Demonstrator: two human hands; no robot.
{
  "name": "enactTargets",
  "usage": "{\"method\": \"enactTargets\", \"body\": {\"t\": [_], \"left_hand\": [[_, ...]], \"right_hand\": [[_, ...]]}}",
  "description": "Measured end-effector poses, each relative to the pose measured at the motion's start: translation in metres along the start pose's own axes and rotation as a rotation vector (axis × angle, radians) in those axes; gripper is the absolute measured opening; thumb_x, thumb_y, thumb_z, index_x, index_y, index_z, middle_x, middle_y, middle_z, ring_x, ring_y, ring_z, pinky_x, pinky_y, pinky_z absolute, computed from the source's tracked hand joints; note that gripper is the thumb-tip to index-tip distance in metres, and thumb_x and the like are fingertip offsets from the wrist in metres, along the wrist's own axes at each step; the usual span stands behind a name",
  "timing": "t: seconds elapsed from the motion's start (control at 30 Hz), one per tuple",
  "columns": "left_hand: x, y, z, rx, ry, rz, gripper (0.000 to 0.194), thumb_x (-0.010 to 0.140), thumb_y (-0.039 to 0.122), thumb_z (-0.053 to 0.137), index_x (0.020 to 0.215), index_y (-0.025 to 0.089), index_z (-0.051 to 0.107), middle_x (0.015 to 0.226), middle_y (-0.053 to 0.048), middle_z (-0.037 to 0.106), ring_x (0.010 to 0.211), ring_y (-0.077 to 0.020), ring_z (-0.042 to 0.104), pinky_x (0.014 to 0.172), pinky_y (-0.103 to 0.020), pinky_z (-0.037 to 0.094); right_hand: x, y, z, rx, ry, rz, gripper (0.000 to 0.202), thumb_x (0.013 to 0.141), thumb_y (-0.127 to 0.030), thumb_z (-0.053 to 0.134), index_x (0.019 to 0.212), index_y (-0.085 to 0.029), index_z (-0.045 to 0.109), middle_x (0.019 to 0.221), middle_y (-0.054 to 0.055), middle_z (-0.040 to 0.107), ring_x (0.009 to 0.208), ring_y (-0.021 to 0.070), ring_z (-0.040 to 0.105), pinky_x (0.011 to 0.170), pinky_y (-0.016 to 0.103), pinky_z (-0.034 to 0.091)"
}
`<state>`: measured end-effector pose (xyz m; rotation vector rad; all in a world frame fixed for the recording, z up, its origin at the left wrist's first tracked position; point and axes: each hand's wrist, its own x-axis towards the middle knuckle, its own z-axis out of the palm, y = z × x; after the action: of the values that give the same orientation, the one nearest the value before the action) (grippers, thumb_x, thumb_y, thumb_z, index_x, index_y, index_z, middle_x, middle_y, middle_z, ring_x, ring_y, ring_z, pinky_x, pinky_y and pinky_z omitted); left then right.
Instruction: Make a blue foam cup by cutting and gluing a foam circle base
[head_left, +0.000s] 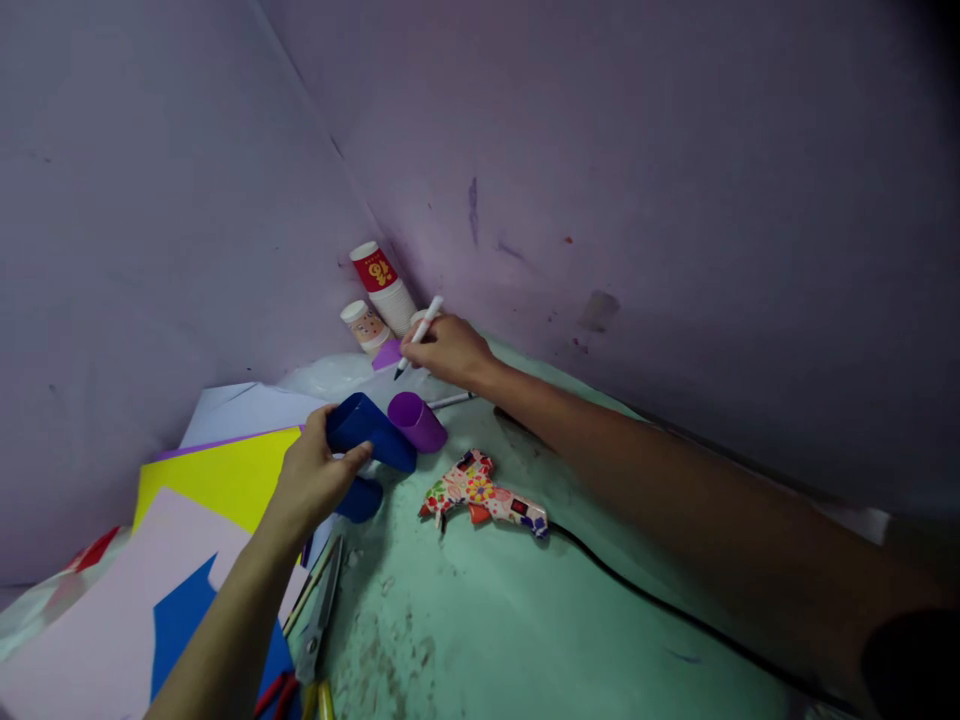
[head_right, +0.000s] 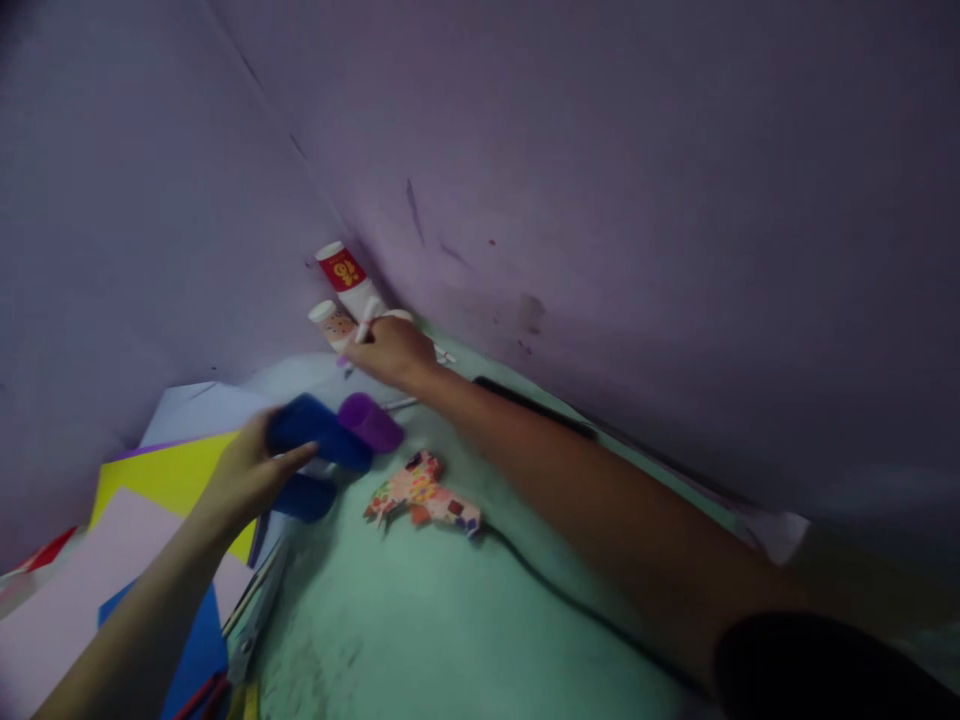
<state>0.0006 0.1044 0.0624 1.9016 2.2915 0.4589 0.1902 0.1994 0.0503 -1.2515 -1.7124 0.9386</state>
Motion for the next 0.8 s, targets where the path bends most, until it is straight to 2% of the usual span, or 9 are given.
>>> {"method": "enactTargets", "body": {"t": [0.1,0.23,0.37,0.43,0.53,0.6,0.67,0.73,0.8], "left_hand": [[-0.003,0.002,-0.007,-0.021,0.060,-0.015,0.065,0.068,0.038,0.060,0.127,0.014,0.047,0.112,-0.014,0.065,0.103,-0.0307,0.061,0.090,-0.042,0.047],[-0.016,0.007,-0.026,-0.051,0.229,-0.024,0.062,0.069,0.042,0.061,0.125,0.018,0.048,0.110,-0.011,0.064,0.106,-0.0308,0.060,0.093,-0.042,0.046],[-0.043,0.006,-0.044,-0.362,0.351,-0.113,0.065,0.062,0.043,0.070,0.121,0.023,0.050,0.106,-0.005,0.066,0.101,-0.0292,0.062,0.092,-0.043,0.048],[-0.062,0.002,-0.047,-0.639,0.307,-0.150,0.069,0.059,0.040,0.071,0.121,0.020,0.050,0.102,-0.005,0.067,0.099,-0.0284,0.063,0.088,-0.041,0.051],[-0.096,-0.006,-0.046,-1.044,0.129,-0.168,0.073,0.056,0.031,0.072,0.124,0.017,0.050,0.104,-0.007,0.068,0.102,-0.0304,0.062,0.081,-0.038,0.054],[-0.120,-0.013,-0.042,-1.218,0.014,-0.220,0.074,0.054,0.028,0.074,0.124,0.020,0.052,0.105,-0.007,0.069,0.101,-0.0315,0.063,0.078,-0.037,0.054],[-0.144,-0.022,-0.036,-1.327,-0.055,-0.284,0.073,0.052,0.027,0.077,0.121,0.021,0.054,0.102,-0.007,0.070,0.097,-0.0308,0.064,0.077,-0.036,0.053],[-0.167,-0.031,-0.028,-1.382,-0.094,-0.314,0.071,0.049,0.026,0.080,0.117,0.022,0.057,0.097,-0.006,0.070,0.091,-0.0291,0.065,0.077,-0.035,0.052],[-0.185,-0.039,-0.020,-1.398,-0.125,-0.300,0.068,0.049,0.026,0.081,0.113,0.022,0.058,0.093,-0.005,0.070,0.089,-0.0271,0.065,0.078,-0.033,0.050]], "right_hand": [[0.018,0.017,-0.004,0.093,-0.031,0.161,0.021,0.086,-0.032,0.061,0.098,-0.015,0.066,0.096,0.004,0.067,0.090,0.0196,0.064,0.078,0.033,0.051],[0.031,0.034,-0.006,0.241,-0.092,0.406,0.031,0.092,-0.031,0.056,0.119,-0.016,0.055,0.118,0.008,0.059,0.098,0.0208,0.062,0.081,0.042,0.053],[0.028,0.035,-0.013,0.370,-0.123,0.512,0.031,0.092,-0.031,0.056,0.119,-0.016,0.055,0.119,0.009,0.059,0.099,0.0214,0.062,0.082,0.042,0.053],[0.020,0.029,-0.018,0.415,-0.118,0.511,0.031,0.091,-0.031,0.056,0.119,-0.016,0.055,0.119,0.008,0.059,0.099,0.0213,0.062,0.082,0.042,0.053],[-0.003,0.008,-0.024,0.465,-0.068,0.435,0.022,0.092,-0.027,0.052,0.111,-0.018,0.060,0.115,0.009,0.061,0.096,0.0206,0.061,0.081,0.038,0.052],[-0.030,-0.010,-0.024,0.505,-0.075,0.339,0.017,0.089,-0.022,0.054,0.103,-0.020,0.064,0.108,0.007,0.065,0.091,0.0184,0.061,0.080,0.033,0.050],[-0.065,-0.028,-0.019,0.554,-0.180,0.267,0.014,0.081,-0.025,0.062,0.093,-0.020,0.067,0.096,0.005,0.070,0.083,0.0179,0.063,0.077,0.033,0.049],[-0.104,-0.041,-0.008,0.617,-0.433,0.236,0.023,0.071,-0.032,0.071,0.089,-0.019,0.069,0.094,0.008,0.071,0.085,0.0224,0.064,0.078,0.037,0.048],[-0.139,-0.047,0.008,0.590,-0.717,0.284,0.049,0.059,-0.034,0.080,0.104,-0.019,0.067,0.108,0.011,0.069,0.099,0.0270,0.062,0.084,0.040,0.047]]}}
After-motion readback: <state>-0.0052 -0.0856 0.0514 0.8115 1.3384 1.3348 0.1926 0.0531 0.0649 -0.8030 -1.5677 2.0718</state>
